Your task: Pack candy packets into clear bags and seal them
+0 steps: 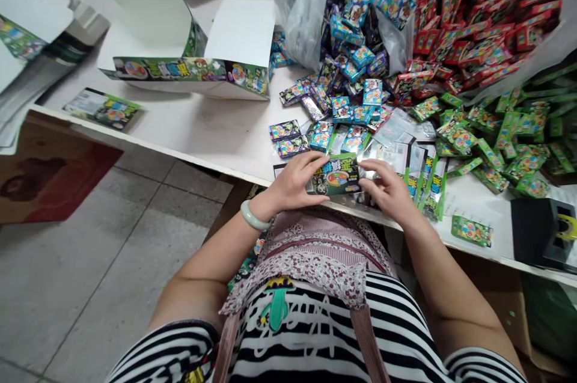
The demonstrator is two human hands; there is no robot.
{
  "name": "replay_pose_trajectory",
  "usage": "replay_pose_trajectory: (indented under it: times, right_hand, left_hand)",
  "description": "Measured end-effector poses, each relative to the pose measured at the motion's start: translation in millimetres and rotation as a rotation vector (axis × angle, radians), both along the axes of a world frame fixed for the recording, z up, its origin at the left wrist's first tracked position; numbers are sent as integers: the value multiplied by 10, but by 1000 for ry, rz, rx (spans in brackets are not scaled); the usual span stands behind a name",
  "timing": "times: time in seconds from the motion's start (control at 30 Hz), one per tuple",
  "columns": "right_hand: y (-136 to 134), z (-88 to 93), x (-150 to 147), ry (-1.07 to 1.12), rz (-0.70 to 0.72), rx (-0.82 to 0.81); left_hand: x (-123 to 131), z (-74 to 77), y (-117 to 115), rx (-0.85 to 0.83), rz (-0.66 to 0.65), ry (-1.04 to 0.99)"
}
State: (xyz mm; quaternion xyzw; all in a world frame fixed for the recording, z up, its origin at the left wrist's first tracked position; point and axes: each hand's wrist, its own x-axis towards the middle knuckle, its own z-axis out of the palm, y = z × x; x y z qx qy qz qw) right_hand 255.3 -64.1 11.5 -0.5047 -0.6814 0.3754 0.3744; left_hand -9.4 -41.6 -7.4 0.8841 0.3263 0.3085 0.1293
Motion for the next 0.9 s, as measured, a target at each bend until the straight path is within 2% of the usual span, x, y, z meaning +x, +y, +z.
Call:
replay_pose_trajectory:
  times: [0.1,0.17,0.27,0.33,0.43,0.53,0.67,0.8,0.9]
  right_hand:
    - [-16,-6,-49,-11,70,20]
    - [53,26,-41,2,28,40]
    - [309,55,-123,3,-62,66]
    - [556,37,-325,-75,14,93]
    - [923,-16,-790,-373,233,208]
    - [1169,-49,-1198,-750,339,310]
    - [1284,-21,-1415,-1025,370,244]
    - [1313,29,-1461,-1063,372,115]
    - [1318,16,-1492,-950,358,50]
  left_hand:
    - [-15,3,-9,-17,-16,9]
    - [-103,47,-26,-31,-4,8]
    - [-364,168,-106,-88,-47,2]
    - [-565,246,-199,-150,-76,-7]
    - [-811,291,-359,-214,-10,-13]
    - [-970,242,-485,-205,91,-1]
    - [-1101,127,-561,-211,152,-16]
    - [-1182,49,-556,-219,179,-56]
    - [-1224,45,-546,-206,193,-59]
